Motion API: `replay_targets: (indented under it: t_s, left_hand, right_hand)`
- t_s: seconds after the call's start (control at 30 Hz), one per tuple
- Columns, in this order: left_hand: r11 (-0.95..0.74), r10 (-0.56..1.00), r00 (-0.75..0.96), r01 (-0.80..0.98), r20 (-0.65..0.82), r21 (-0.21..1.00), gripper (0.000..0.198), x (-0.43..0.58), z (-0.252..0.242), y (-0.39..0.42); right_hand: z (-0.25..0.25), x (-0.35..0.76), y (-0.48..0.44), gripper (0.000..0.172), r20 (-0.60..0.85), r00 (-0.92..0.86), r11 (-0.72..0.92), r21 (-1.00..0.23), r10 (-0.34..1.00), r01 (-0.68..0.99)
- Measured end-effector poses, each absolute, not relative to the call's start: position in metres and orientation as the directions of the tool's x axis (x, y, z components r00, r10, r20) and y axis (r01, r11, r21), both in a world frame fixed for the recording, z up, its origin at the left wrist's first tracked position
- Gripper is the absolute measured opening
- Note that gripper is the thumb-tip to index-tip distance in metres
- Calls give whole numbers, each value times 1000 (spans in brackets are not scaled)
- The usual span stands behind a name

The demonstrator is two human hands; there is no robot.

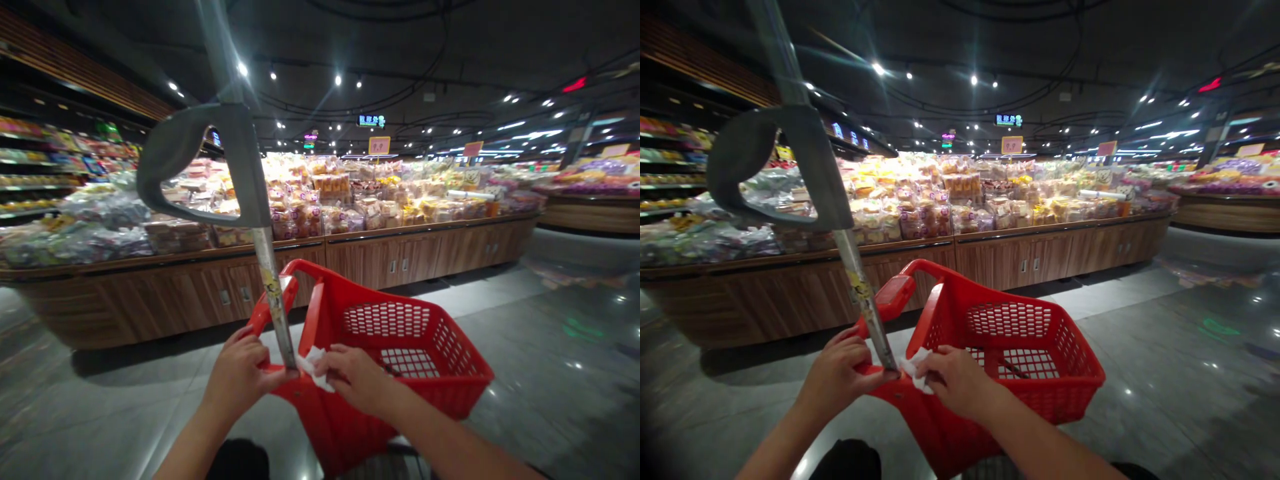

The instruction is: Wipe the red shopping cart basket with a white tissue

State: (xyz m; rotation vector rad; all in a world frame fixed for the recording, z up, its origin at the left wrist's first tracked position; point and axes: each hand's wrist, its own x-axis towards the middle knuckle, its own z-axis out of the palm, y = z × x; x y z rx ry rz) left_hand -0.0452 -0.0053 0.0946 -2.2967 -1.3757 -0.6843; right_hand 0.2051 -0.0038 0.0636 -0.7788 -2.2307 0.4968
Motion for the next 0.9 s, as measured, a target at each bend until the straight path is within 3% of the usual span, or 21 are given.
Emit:
replay_targets:
  t_s: [0.23,0.47,0.77,0.9]
  left_hand:
    - [-471,715,387,882,582,-9,41,-48,99,-2]
    - [-471,711,388,882,586,-13,38,-55,97,3]
    - [-494,709,426,869,562,-34,33,-80,96,13]
    - [-425,603,332,903,725,-60,33,-79,96,0]
  right_hand:
    - [34,213,-24,30,541,-354,627,-484,763,611]
    - [34,191,-32,34,607,-329,675,-522,723,521]
    - [-21,235,-24,28,644,-155,606,-572,749,553]
    - [-17,233,-24,25,674,-105,614,-583,731,533]
